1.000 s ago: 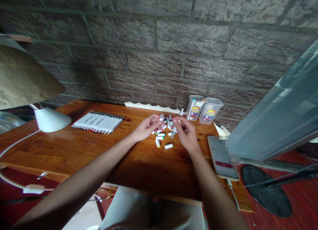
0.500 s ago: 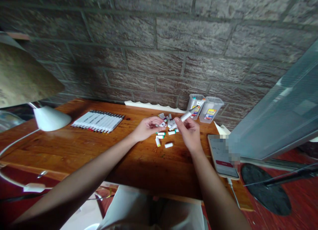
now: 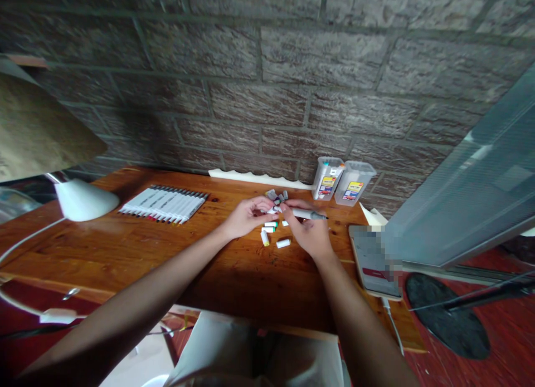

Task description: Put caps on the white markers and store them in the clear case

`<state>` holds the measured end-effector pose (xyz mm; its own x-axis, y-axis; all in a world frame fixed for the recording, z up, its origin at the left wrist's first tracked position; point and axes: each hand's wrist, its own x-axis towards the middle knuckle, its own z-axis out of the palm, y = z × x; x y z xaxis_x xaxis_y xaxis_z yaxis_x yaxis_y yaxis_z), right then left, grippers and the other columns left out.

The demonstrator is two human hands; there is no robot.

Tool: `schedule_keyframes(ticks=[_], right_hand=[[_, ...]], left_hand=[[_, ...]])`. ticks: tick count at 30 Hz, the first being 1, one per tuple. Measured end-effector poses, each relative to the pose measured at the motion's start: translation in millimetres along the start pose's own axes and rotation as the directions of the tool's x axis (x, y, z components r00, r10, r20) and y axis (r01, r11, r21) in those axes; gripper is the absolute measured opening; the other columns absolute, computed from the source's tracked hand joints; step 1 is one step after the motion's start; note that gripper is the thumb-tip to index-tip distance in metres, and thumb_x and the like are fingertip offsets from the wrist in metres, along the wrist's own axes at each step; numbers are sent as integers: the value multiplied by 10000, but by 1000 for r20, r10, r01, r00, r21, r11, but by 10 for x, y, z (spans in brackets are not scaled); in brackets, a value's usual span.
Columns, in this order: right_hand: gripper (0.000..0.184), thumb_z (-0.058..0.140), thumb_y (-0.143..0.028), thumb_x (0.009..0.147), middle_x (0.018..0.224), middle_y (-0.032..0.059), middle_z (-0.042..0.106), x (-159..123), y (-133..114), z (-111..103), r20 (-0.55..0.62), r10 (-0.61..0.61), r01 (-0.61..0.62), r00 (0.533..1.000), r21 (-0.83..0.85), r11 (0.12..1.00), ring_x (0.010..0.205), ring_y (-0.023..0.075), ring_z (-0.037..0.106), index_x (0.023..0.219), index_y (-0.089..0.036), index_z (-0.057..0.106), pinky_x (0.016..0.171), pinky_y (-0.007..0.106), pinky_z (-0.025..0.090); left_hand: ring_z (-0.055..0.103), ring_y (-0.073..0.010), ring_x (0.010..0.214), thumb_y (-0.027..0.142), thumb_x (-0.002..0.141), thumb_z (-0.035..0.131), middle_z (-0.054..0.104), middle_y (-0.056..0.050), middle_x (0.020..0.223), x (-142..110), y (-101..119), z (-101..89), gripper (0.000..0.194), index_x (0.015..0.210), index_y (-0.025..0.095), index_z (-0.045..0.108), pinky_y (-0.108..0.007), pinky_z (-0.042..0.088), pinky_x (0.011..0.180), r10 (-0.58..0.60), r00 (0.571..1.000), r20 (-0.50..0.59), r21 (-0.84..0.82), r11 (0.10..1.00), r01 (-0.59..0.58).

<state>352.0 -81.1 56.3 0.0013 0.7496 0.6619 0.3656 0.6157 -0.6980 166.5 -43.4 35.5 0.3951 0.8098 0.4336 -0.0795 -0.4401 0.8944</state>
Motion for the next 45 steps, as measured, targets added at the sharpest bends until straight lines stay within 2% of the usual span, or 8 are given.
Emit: schedule_keyframes(ticks=[5, 12, 18, 22, 25, 29, 35, 45], right_hand=[[161, 626, -358, 869, 858, 51, 737, 8, -18, -39, 39, -144, 148, 989, -122, 981, 781, 202, 688, 883, -221, 711, 744, 345, 549], [174, 636, -379, 861, 831, 45, 734, 4, -19, -55, 23, -102, 104, 994, -112, 988, 743, 197, 688, 854, -218, 702, 712, 334, 556], [161, 613, -354, 889, 895, 47, 740, -8, -37, -12, 89, -195, 207, 977, -166, 964, 834, 208, 694, 907, -228, 712, 801, 349, 545], [159, 583, -324, 914, 907, 55, 731, 0, -106, -7, 63, -241, 249, 968, -237, 939, 832, 206, 679, 958, -235, 707, 796, 354, 536], [171, 580, -331, 914, 926, 69, 729, 37, -56, -64, -77, -241, 209, 968, -291, 934, 877, 220, 674, 949, -224, 709, 841, 377, 520], [200, 607, -358, 895, 882, 78, 722, 84, 84, -143, -214, -146, 92, 966, -244, 966, 828, 216, 671, 913, -184, 704, 811, 373, 518], [186, 624, -354, 883, 859, 55, 711, 49, 60, -63, -182, -100, 79, 978, -122, 989, 809, 190, 657, 889, -182, 695, 776, 334, 508], [164, 647, -344, 868, 823, 36, 716, 2, -17, -4, -123, -30, 30, 992, -5, 1000, 767, 171, 657, 862, -188, 699, 723, 297, 517]], left_hand=[[649, -131, 773, 401, 732, 772, 698, -49, 852, -4, 27, 6, 358, 906, 130, 615, -269, 513, 767, 4, 1000, 12, 17, 1000, -4], [648, -131, 772, 402, 735, 770, 697, -51, 857, -8, 53, 12, 362, 921, 129, 621, -268, 514, 767, 15, 1000, 4, 16, 1000, -15], [646, -136, 782, 404, 771, 735, 691, -49, 850, 0, 90, -7, 321, 909, 126, 655, -257, 508, 750, 31, 999, 27, 91, 995, -33], [666, -157, 825, 421, 753, 750, 705, -68, 890, 14, 84, -30, 356, 920, 124, 647, -280, 520, 785, 12, 1000, 0, 23, 1000, -12], [678, -162, 836, 400, 741, 766, 721, -82, 919, 9, 76, -30, 360, 938, 123, 644, -299, 526, 816, -2, 999, 45, -38, 999, 4], [684, -160, 843, 371, 749, 765, 731, -88, 937, 8, 65, -8, 343, 955, 123, 649, -299, 526, 830, 1, 999, 52, -52, 999, 1], [685, -160, 827, 375, 751, 764, 731, -77, 910, 22, 26, -20, 352, 957, 119, 638, -293, 525, 809, -20, 999, 31, -63, 998, 22], [665, -137, 782, 372, 711, 798, 718, -62, 873, 17, 29, -32, 357, 918, 127, 642, -271, 530, 781, 19, 999, 27, -17, 1000, -19]])
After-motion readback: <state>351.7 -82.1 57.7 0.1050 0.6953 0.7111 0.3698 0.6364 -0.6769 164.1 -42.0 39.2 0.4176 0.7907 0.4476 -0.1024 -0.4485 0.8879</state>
